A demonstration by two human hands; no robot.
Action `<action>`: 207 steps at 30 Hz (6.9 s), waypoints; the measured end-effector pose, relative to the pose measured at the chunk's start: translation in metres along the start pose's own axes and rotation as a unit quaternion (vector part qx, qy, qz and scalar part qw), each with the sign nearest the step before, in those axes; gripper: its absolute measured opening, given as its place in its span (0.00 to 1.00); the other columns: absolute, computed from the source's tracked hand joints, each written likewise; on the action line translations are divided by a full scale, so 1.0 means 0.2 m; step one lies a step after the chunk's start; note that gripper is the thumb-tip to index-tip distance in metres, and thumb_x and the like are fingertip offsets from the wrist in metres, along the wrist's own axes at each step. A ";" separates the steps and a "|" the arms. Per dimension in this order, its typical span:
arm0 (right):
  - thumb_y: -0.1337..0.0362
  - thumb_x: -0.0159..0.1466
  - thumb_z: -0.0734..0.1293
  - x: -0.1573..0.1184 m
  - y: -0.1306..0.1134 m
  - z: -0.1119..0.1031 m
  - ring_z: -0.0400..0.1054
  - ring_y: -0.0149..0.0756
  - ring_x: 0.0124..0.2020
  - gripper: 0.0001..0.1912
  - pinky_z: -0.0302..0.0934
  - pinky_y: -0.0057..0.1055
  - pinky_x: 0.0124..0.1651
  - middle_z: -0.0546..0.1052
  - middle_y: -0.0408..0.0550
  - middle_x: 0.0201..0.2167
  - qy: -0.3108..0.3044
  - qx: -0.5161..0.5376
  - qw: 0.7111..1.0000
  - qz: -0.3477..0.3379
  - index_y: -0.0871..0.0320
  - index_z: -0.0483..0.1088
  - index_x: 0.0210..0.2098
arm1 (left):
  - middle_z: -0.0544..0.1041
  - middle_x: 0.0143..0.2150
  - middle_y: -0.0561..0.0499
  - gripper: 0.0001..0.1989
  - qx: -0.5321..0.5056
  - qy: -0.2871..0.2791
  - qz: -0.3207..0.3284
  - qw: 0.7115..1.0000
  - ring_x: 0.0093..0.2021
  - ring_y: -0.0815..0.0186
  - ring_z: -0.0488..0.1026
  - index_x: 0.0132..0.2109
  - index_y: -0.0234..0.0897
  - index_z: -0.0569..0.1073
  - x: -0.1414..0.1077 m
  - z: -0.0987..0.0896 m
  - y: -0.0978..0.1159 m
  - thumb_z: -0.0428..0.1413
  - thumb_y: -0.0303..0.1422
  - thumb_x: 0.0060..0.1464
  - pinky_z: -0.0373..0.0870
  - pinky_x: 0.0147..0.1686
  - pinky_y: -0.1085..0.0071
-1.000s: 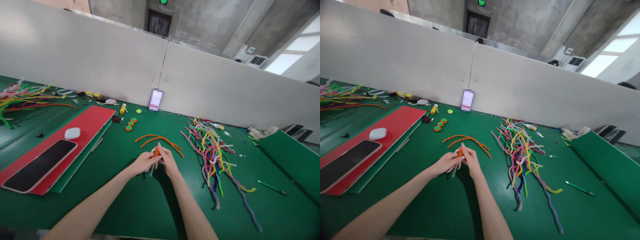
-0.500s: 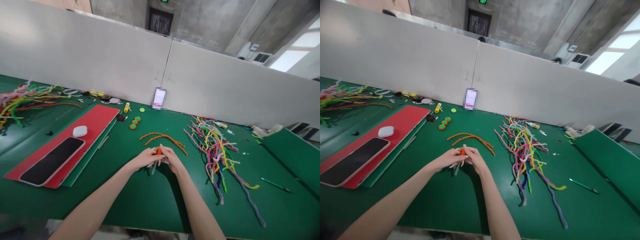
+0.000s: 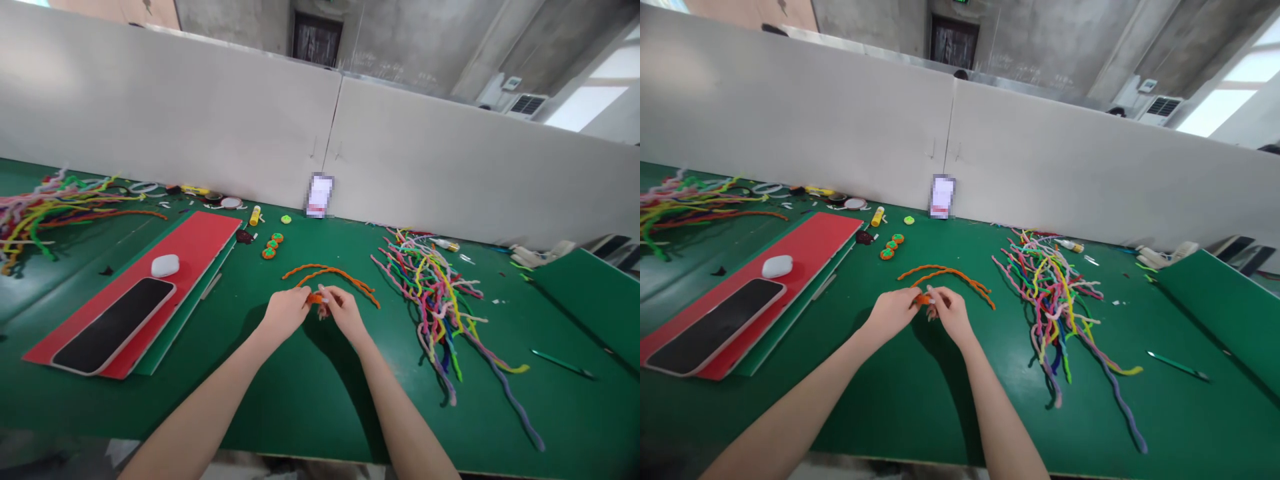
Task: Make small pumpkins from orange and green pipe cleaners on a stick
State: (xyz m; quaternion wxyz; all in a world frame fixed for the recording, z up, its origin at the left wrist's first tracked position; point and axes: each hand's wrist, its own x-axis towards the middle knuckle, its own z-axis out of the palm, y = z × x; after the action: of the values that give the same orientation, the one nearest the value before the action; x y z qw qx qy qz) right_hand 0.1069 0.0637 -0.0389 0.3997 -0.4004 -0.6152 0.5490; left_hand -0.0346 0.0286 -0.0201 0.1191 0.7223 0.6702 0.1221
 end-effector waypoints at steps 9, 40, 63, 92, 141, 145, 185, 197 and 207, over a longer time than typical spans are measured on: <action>0.50 0.61 0.55 -0.03 0.03 -0.01 0.60 0.29 0.16 0.20 0.53 0.26 0.24 0.65 0.40 0.13 -0.020 -0.235 0.970 -0.057 0.57 0.62 0.21 | 0.75 0.37 0.49 0.11 -0.035 0.030 -0.043 0.998 0.36 0.63 0.72 0.41 0.39 0.69 0.02 0.02 -0.04 0.44 0.28 0.52 0.62 0.31 0.72; 0.59 0.67 0.46 -0.01 0.06 -0.03 0.63 0.32 0.23 0.18 0.50 0.26 0.23 0.67 0.46 0.25 0.145 -0.455 0.862 -0.167 0.58 0.61 0.29 | 0.69 0.34 0.48 0.19 -0.073 0.148 0.072 0.984 0.41 0.63 0.65 0.26 0.35 0.67 0.04 0.07 -0.02 0.38 0.35 0.60 0.60 0.44 0.63; 0.60 0.66 0.48 -0.05 0.09 0.09 0.62 0.30 0.26 0.15 0.58 0.27 0.27 0.63 0.48 0.32 0.108 -0.348 0.921 -0.137 0.57 0.62 0.31 | 0.68 0.33 0.46 0.18 -0.105 0.160 0.059 0.980 0.39 0.62 0.63 0.26 0.34 0.65 0.02 0.16 0.01 0.37 0.29 0.59 0.62 0.44 0.61; 0.58 0.66 0.48 0.00 0.06 -0.01 0.63 0.31 0.19 0.16 0.57 0.27 0.25 0.65 0.41 0.18 0.178 -0.221 0.957 -0.064 0.55 0.56 0.24 | 0.71 0.28 0.52 0.21 -0.508 0.068 -0.075 0.856 0.27 0.67 0.71 0.51 0.37 0.57 0.06 0.05 -0.02 0.47 0.43 0.53 0.67 0.33 0.66; 0.56 0.62 0.56 -0.06 -0.08 0.00 0.59 0.28 0.16 0.13 0.56 0.25 0.22 0.65 0.40 0.17 0.079 -0.088 0.981 -0.150 0.57 0.66 0.31 | 0.67 0.21 0.56 0.09 -0.743 -0.148 -0.053 0.651 0.21 0.76 0.65 0.28 0.34 0.65 0.00 0.01 -0.01 0.58 0.33 0.47 0.62 0.24 0.80; 0.55 0.63 0.55 -0.07 -0.09 0.01 0.58 0.27 0.16 0.15 0.55 0.25 0.24 0.62 0.38 0.15 0.079 -0.107 0.981 -0.139 0.57 0.63 0.26 | 0.67 0.20 0.56 0.10 -0.715 -0.128 -0.045 0.686 0.20 0.76 0.65 0.27 0.34 0.65 -0.01 -0.01 0.02 0.57 0.34 0.47 0.61 0.21 0.80; 0.45 0.62 0.49 -0.03 -0.11 -0.10 0.59 0.26 0.14 0.27 0.55 0.24 0.20 0.63 0.39 0.12 -0.161 0.058 0.984 0.055 0.59 0.60 0.21 | 0.68 0.19 0.57 0.10 -0.576 -0.138 0.031 0.805 0.21 0.72 0.69 0.32 0.35 0.65 -0.01 -0.08 0.00 0.56 0.36 0.47 0.68 0.24 0.74; 0.51 0.61 0.57 -0.03 -0.10 -0.09 0.60 0.25 0.16 0.17 0.55 0.23 0.21 0.64 0.37 0.15 -0.122 0.012 0.992 -0.023 0.58 0.60 0.27 | 0.68 0.20 0.57 0.10 -0.590 -0.118 0.022 0.798 0.21 0.73 0.67 0.31 0.35 0.65 -0.01 -0.08 0.00 0.55 0.37 0.47 0.65 0.26 0.75; 0.49 0.61 0.55 -0.03 -0.10 -0.08 0.57 0.25 0.14 0.22 0.53 0.24 0.21 0.61 0.37 0.12 -0.069 -0.024 0.997 -0.032 0.58 0.58 0.19 | 0.67 0.24 0.56 0.12 -0.568 -0.132 0.017 0.812 0.24 0.73 0.67 0.35 0.36 0.66 -0.01 -0.10 0.02 0.57 0.38 0.46 0.63 0.27 0.75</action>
State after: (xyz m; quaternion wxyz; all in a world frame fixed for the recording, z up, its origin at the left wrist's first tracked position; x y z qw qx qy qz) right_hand 0.1234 0.0630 -0.0173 0.3640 -0.3516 -0.6667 0.5471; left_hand -0.0380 0.0257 0.0009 0.5936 0.5469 0.4466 0.3861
